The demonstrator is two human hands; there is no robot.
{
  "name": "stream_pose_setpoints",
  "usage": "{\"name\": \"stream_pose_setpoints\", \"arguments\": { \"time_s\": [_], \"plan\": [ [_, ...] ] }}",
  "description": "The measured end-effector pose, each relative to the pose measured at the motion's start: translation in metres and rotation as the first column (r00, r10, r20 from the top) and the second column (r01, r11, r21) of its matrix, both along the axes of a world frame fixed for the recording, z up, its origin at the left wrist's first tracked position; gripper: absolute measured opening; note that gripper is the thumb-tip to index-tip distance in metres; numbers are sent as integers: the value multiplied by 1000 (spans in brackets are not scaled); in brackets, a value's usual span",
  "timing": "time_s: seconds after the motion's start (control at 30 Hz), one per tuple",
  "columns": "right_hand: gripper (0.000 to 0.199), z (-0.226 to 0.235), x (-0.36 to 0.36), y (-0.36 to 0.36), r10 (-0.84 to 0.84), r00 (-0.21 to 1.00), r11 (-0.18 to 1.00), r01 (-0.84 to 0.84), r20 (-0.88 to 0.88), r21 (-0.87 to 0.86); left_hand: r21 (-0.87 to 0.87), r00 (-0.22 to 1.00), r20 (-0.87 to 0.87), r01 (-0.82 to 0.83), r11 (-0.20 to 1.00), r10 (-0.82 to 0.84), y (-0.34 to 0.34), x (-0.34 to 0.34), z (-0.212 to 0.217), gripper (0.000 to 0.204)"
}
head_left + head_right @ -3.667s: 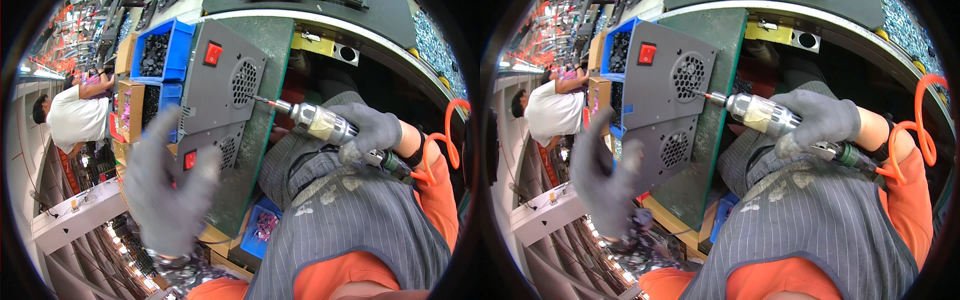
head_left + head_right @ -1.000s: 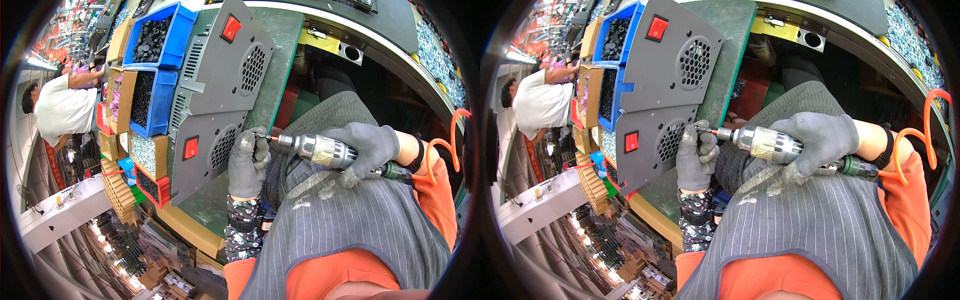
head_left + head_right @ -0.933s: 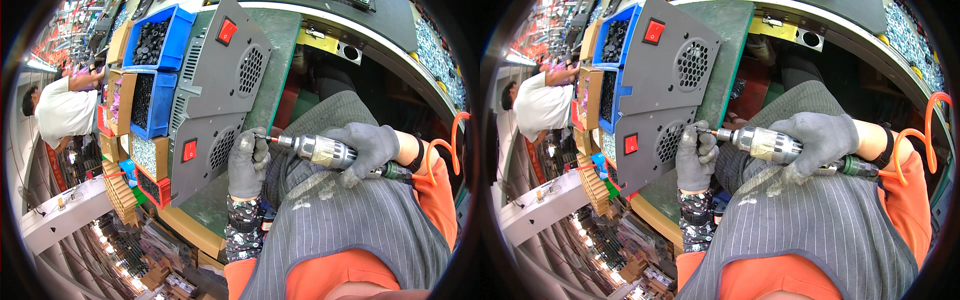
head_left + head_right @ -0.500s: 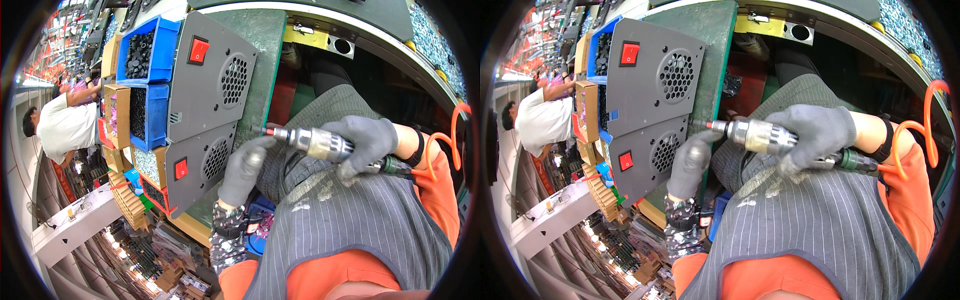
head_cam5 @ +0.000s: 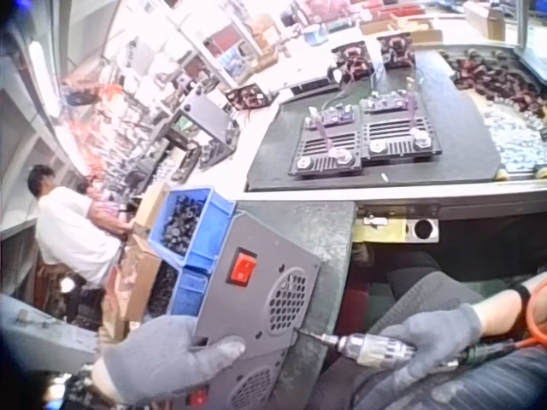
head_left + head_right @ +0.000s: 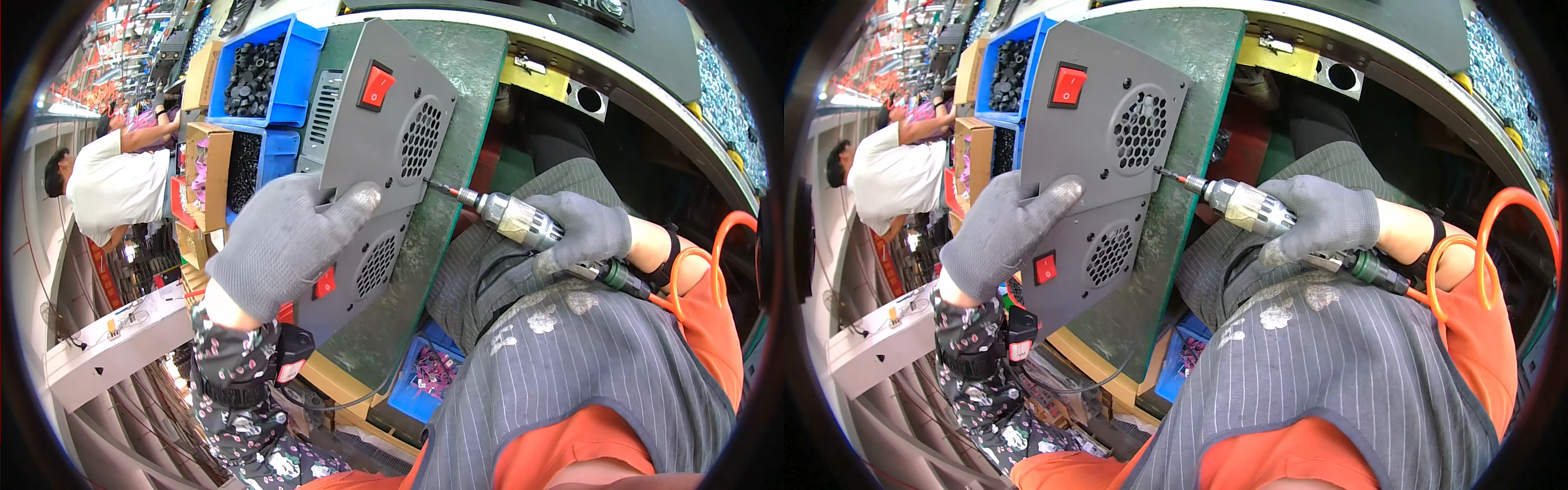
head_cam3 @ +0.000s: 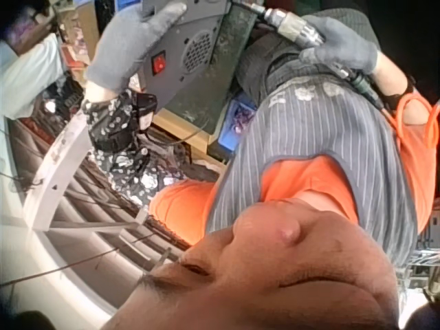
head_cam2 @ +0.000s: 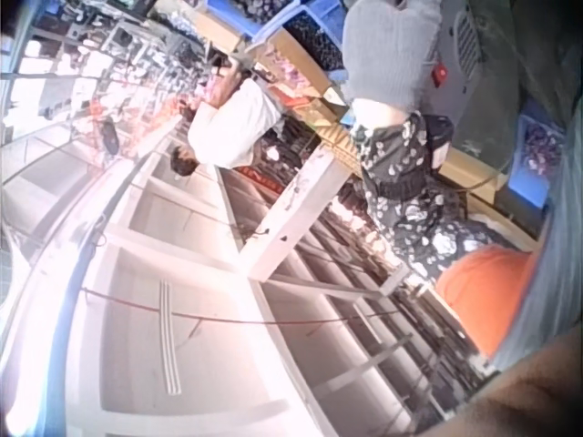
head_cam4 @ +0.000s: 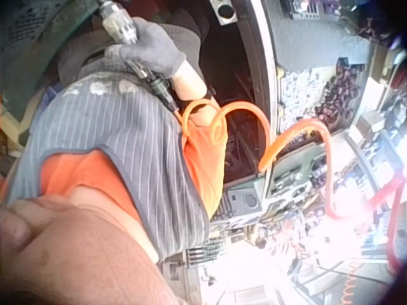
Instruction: The worker is assembling electronic components, specifically attaching fans and internal parts to metal power supply housings.
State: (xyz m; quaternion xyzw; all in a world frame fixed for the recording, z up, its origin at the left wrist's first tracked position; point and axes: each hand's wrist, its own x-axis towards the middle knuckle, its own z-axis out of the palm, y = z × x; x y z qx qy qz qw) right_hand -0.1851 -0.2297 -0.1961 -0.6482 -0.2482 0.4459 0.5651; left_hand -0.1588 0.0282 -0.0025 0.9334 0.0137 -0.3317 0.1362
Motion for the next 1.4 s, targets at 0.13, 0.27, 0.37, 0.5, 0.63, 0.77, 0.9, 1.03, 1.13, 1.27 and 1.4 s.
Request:
{"name": "stream_pose_setpoints", "arguments": {
  "time_s": [0.13,0.27,0.37,0.5,0.63,0.77,0.9,1.03,1.13,1.27,1.4],
  "plan": [
    [54,4,1,3,13,999,1000,-11,-50,29,-138,999,-47,13,990,-20,13,0,-9,36],
    [54,4,4,9,7,999,999,-8,-40,-33,-210,999,-37,8,978,-16,18,1,-12,35],
    [55,2,5,6,-11,1000,999,11,-1,-35,-162,991,120,76,984,-57,11,6,-12,32],
    [56,16,3,-2,66,995,997,-63,71,-48,-6,821,562,-115,993,98,-34,-39,48,23],
    [57,10,1,-21,51,998,997,-49,28,-58,-631,998,4,-44,775,60,-29,-70,1,19],
    [59,14,-1,-21,68,997,997,-67,22,-44,-556,445,-699,-831,-33,560,-14,-95,-90,30],
    [60,22,-1,-24,87,996,995,-88,-11,-52,-601,481,-788,-738,-307,385,4,-108,-143,30],
    [59,28,-2,-28,99,994,995,-99,38,-4,-660,472,-746,-619,-426,470,-10,-104,-157,33],
    [58,32,-4,-28,176,984,984,-176,-10,-31,-665,379,-729,-592,-455,570,-18,-102,-152,34],
    [58,34,-6,-27,191,981,982,-191,-34,7,-804,506,-568,-510,-305,649,-14,-110,-166,31],
    [60,33,-7,-24,206,978,978,-205,-24,48,-866,526,-382,-492,-94,760,-19,-109,-161,31]
  ]
}}
